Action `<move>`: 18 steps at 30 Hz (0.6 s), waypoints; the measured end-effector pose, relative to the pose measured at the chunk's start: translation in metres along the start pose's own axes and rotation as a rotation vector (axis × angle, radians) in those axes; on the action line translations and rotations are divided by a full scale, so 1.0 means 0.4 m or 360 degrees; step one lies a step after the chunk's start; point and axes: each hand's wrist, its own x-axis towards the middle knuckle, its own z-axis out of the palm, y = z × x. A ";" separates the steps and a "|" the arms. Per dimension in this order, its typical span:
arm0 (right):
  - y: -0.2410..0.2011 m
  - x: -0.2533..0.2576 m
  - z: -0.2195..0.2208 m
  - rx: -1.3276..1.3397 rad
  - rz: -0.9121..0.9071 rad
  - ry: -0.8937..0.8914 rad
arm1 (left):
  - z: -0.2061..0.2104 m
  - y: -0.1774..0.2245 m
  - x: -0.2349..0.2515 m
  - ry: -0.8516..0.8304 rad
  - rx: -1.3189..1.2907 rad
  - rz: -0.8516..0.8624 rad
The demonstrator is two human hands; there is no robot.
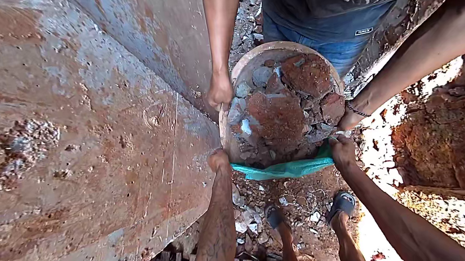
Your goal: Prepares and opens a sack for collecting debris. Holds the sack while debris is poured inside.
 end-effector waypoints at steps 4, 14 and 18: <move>0.046 -0.019 -0.010 0.0091 -0.0064 0.0017 | 0.024 0.005 0.012 0.0106 0.0110 0.0025; -0.011 0.051 -0.012 0.0296 0.0498 0.0078 | 0.081 -0.009 -0.015 0.0044 -0.0056 -0.0031; 0.033 0.046 -0.043 0.0442 0.0403 -0.0006 | 0.067 -0.030 0.009 -0.0004 -0.0162 0.0037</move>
